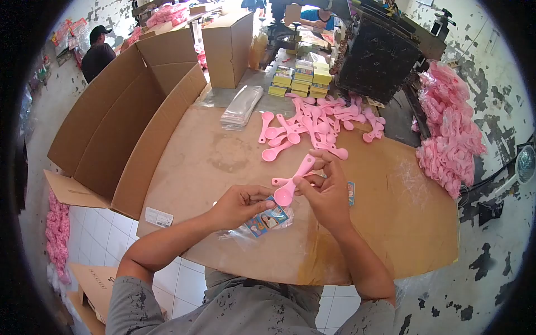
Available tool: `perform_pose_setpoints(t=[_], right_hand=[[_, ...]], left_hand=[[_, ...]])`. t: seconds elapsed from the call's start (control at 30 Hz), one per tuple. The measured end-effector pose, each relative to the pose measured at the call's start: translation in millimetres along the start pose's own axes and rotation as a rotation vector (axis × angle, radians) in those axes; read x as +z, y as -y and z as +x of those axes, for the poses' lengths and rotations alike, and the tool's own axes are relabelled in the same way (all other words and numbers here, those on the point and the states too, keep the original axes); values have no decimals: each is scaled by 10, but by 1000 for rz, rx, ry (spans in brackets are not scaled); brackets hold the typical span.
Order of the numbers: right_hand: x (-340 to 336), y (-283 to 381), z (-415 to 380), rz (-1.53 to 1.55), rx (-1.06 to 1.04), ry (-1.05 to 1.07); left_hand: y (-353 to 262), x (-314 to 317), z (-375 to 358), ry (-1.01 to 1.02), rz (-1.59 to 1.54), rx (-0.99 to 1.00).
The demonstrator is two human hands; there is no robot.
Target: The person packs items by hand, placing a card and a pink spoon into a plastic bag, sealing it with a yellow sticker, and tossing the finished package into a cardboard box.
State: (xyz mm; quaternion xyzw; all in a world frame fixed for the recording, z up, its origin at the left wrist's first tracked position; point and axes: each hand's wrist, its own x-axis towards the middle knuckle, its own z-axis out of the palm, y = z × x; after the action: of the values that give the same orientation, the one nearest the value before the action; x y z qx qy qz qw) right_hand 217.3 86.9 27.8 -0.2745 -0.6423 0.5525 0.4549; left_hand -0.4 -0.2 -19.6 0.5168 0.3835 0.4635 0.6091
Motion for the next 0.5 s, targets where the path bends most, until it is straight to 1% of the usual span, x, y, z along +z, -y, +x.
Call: perform_pose_setpoints(t=[0.13,0.17,0.27,0.33,0.4,0.43,0.47,0.5], right_hand=[[173,-109,-133,3,-82,-61],[194,-146,-158,12,-109,-79],[186,-204,-207,21,-52,24],[54,-184,-161,-285,-162,261],[-42,-162,-114,-287,-117,351],[-60,-150,-101,-136,-16,320],[-58,-134,-86,15,86,289],[-17,-79,-72,-5,22,283]], left_hand=[[39,-57,20,-57,69,-13],[29,-63,15,-66,42,-19],[-47,-72,-5,-81,-37,-59],[-97,-82,-19,-78,-91,-115],[-84,-75,-5,-72,-42,-50],[-82,-75,-6,-70,-17,-18],[-103,-74,-16,-56,-39,-35],[-144,-64,-28,-42,-62,-52]])
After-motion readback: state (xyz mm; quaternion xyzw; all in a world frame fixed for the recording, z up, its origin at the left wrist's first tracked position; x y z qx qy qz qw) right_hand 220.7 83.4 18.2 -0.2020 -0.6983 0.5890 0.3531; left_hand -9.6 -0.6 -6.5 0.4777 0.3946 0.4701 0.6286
